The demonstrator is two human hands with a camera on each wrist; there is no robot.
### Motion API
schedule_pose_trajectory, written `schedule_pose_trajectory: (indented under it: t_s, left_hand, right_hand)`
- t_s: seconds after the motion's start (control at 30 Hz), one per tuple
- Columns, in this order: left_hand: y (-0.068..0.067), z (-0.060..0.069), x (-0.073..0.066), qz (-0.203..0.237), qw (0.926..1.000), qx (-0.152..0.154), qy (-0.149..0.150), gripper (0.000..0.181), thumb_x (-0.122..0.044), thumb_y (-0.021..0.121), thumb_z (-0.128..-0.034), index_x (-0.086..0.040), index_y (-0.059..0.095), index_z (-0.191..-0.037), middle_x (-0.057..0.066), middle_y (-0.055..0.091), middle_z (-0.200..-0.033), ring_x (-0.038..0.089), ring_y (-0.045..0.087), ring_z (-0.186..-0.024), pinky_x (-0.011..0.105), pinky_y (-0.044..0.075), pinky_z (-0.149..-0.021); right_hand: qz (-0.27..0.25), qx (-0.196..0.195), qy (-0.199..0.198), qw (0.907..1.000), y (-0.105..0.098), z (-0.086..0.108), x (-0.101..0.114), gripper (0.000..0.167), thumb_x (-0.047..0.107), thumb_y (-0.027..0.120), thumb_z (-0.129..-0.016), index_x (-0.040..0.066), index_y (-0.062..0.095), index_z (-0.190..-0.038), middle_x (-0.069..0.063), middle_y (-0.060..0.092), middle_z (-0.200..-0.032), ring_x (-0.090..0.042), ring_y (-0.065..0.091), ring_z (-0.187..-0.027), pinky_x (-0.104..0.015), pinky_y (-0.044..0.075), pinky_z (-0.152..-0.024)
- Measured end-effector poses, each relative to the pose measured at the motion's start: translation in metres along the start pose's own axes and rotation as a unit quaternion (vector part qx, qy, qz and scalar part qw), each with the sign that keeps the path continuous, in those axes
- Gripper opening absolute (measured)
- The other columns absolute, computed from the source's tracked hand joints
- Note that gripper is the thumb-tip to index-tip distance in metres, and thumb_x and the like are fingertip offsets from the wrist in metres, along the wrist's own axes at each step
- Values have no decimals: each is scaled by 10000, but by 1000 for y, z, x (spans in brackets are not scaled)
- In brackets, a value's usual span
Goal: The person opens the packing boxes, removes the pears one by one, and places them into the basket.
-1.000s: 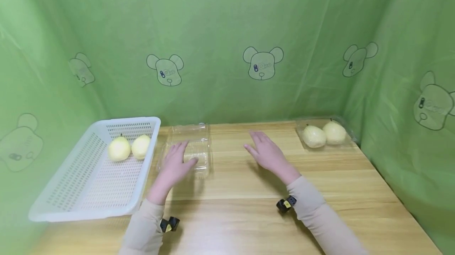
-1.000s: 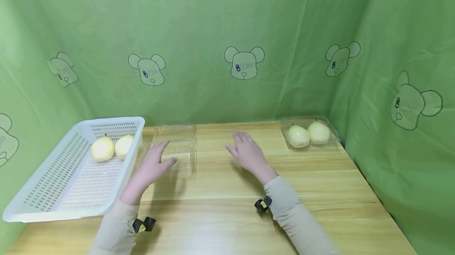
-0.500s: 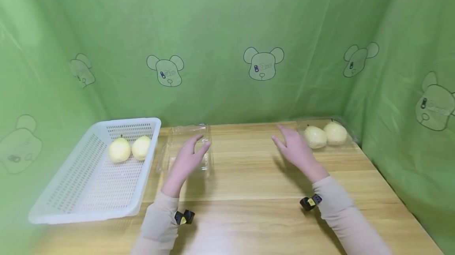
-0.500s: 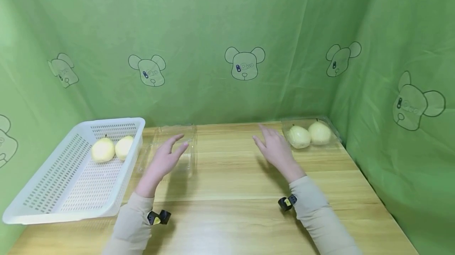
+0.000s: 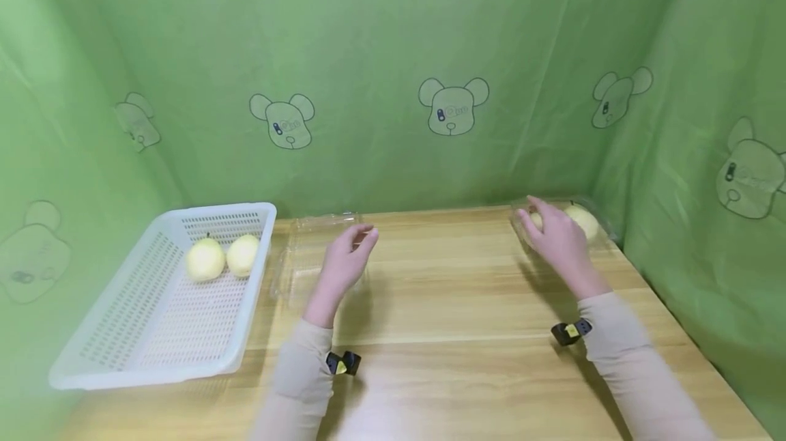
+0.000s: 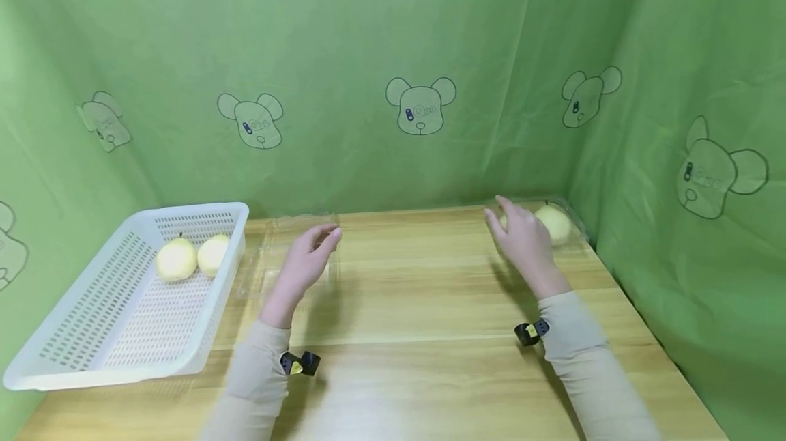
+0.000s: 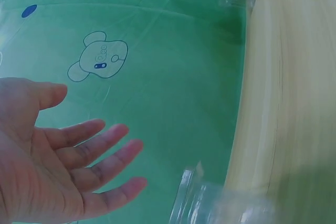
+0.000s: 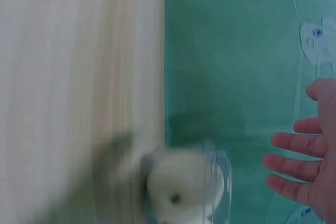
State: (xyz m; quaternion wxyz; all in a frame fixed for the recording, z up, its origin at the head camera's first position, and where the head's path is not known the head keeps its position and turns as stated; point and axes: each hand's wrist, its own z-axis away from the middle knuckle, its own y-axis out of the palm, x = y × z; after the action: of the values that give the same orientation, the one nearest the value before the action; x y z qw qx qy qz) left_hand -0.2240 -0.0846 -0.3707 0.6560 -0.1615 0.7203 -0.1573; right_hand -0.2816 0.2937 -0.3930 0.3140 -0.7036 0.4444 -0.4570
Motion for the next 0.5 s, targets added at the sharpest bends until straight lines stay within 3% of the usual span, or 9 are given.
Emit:
schedule_pose_trajectory:
  t_s: [0.17,0.27,0.4,0.5]
  left_hand:
    - [12,-4,-6,381,9990,-229,-42,434,-389,513,-990,-77,606,-1278,113,693,-1155,276,671,-1036,413,566,-891]
    - [19,-7,-8,667,9973,-306,-41,447,-412,504,-991,-69,618,-1255,103,710,-1122,267,698,-985,420,569,-887]
    - [27,-9,-9,1127,9929,-351,-151,461,-458,494,-984,-91,631,-1227,84,721,-1097,246,709,-962,432,555,-912]
    - [32,-10,-10,1525,9873,-352,-261,441,-454,486,-988,-104,640,-1206,88,722,-1086,248,707,-959,392,561,-862]
  right_hand:
    - [111,-107,292,9995,-14,-6,-28,624,474,376,-1016,9,428,-1428,-311,532,-1342,-539,538,-1114,-675,445,-895]
    - [21,-156,489,9987,-21,-9,-49,643,483,367,-1015,0,410,-1436,-329,511,-1351,-553,507,-1138,-695,420,-913]
    - [-216,-352,821,9958,-22,-11,-78,664,480,374,-1011,-30,396,-1436,-357,469,-1372,-570,437,-1210,-696,360,-998]
    - [-454,-413,1111,9919,-20,-12,-99,693,482,383,-1006,-46,356,-1454,-374,410,-1414,-578,380,-1264,-691,303,-1056]
